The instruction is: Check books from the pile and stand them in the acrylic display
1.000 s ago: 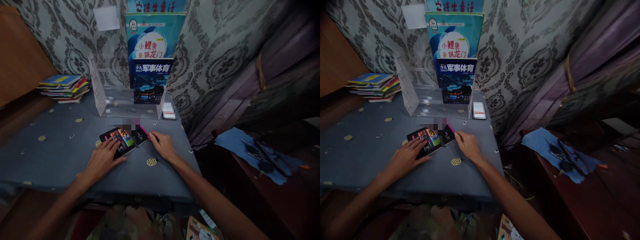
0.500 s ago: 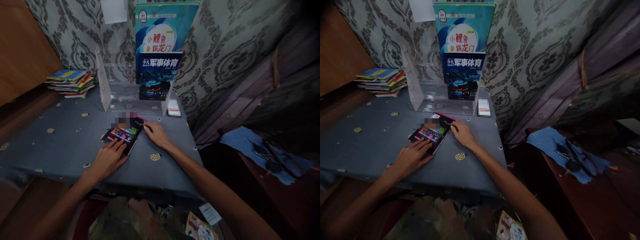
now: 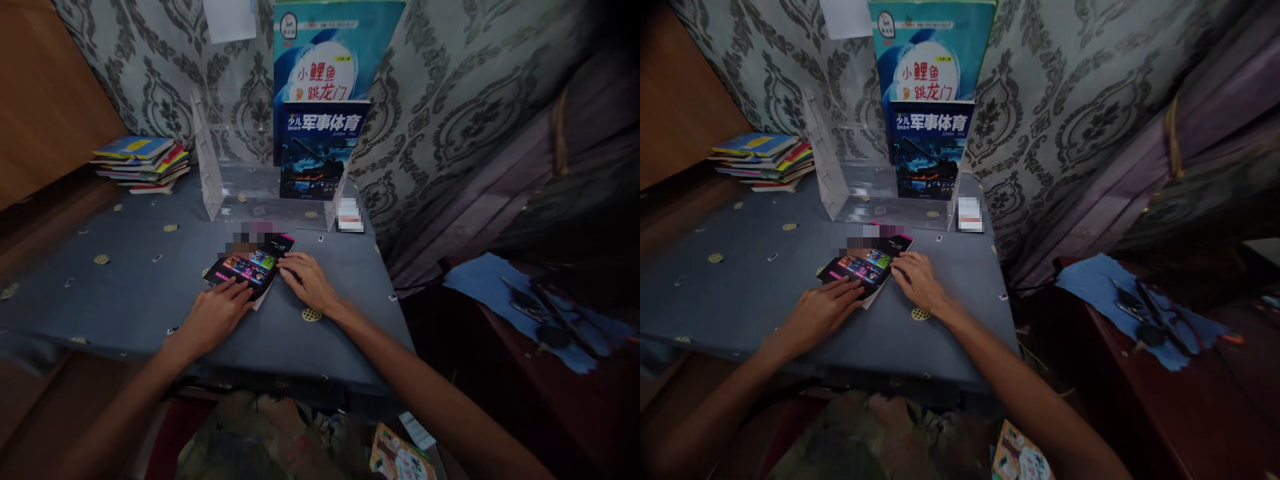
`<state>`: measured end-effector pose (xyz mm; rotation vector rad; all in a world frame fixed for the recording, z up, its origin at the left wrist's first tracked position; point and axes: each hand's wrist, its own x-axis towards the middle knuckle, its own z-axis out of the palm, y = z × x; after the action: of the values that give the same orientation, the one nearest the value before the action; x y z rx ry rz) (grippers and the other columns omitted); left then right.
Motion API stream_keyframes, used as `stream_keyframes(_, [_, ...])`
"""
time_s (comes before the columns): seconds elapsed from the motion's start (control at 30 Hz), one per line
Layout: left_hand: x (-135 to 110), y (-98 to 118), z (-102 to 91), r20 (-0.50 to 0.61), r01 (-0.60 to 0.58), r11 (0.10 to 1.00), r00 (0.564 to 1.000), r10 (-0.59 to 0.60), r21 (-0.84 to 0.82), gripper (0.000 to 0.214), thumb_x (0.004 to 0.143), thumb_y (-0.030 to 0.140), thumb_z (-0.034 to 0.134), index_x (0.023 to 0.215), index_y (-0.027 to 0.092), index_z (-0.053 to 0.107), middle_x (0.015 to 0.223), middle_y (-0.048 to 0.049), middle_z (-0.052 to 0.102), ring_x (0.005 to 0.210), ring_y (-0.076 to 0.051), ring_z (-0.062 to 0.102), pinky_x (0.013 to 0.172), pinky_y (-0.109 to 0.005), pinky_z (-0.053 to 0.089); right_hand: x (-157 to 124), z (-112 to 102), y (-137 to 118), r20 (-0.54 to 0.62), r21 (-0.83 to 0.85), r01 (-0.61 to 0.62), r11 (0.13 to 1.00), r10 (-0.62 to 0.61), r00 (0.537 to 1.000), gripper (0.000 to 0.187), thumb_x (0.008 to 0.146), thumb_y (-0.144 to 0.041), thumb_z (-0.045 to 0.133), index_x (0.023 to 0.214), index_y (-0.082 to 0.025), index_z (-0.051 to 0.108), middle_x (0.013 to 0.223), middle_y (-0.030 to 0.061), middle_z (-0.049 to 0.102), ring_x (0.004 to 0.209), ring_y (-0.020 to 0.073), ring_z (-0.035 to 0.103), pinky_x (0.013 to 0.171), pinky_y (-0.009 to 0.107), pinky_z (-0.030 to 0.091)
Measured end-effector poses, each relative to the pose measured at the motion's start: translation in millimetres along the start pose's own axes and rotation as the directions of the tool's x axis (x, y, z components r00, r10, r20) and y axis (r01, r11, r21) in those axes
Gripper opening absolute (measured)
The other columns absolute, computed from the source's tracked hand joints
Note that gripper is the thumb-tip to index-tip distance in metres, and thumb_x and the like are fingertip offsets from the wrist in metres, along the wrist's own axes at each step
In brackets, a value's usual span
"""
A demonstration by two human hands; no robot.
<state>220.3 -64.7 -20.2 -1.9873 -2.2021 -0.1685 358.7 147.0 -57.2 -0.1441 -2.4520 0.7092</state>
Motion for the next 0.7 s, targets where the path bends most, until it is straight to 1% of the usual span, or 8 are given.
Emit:
stream_keyframes(0.1, [0.2,-0.4,-0.4,-0.002,0.012,1.000,1.000,-0.012,-0.021,0.035,0.103,0.034,0.045,0.119,0.018,0.072,0.123,-0.0117,0.073,0.120,-0.030,0.066,0.093,-0.043,0.059,-1.7,0.7,-4.8,0.009,0.021,0.045,0.999,-0.045,0.999,0.028,0.102,-0.029,0.048,0.113,-0.021,0.071,0.111,0.0098,0.075,0.120,0.0256,0.061,0.102,0.048,0.048])
stream_keyframes(0.23, [-0.1,0.2,-2.4,-0.003,0.003,1.000,1.000,-0.003,-0.025,0.034,0.103,0.031,0.045,0.120,0.018,0.072,0.125,-0.0119,0.072,0.121,-0.031,0.066,0.092,-0.045,0.059,-2.5,1.3,-9.0,0.016,0.036,0.098,0.995,-0.099,0.995,0.028,0.102,-0.028,0.048,0.113,-0.018,0.072,0.110,0.0108,0.076,0.118,0.0254,0.061,0.100,0.047,0.049])
stream_keyframes(0.43, [0.3,1.1,-3.3,0.020,0.009,1.000,1.000,-0.009,-0.003,0.034,0.102,0.029,0.045,0.120,0.017,0.071,0.124,-0.0118,0.073,0.118,-0.029,0.067,0.089,-0.042,0.060,-2.8,0.9,-17.6,0.042,0.067,0.149,0.987,-0.152,0.988,0.026,0.102,-0.026,0.048,0.112,-0.018,0.071,0.108,0.0102,0.075,0.116,0.0245,0.061,0.100,0.047,0.049])
stream_keyframes(0.6, [-0.6,2.0,1.3,0.000,0.014,1.000,1.000,-0.014,-0.016,0.036,0.101,0.037,0.048,0.120,0.017,0.072,0.126,-0.0123,0.072,0.122,-0.030,0.065,0.096,-0.044,0.058,-5.5,2.2,-28.1,0.073,0.075,0.201,0.977,-0.207,0.976,0.028,0.102,-0.028,0.048,0.111,-0.017,0.072,0.112,0.0115,0.075,0.117,0.0246,0.061,0.102,0.048,0.050])
stream_keyframes(0.7, [-1.8,1.4,3.2,-0.019,0.018,1.000,1.000,-0.018,-0.008,0.037,0.101,0.040,0.049,0.120,0.019,0.071,0.126,-0.0118,0.072,0.123,-0.029,0.064,0.096,-0.043,0.058,-8.3,1.8,-32.2,0.130,0.048,0.248,0.968,-0.252,0.959,0.027,0.102,-0.028,0.050,0.111,-0.018,0.074,0.114,0.0116,0.074,0.116,0.0246,0.062,0.101,0.048,0.051])
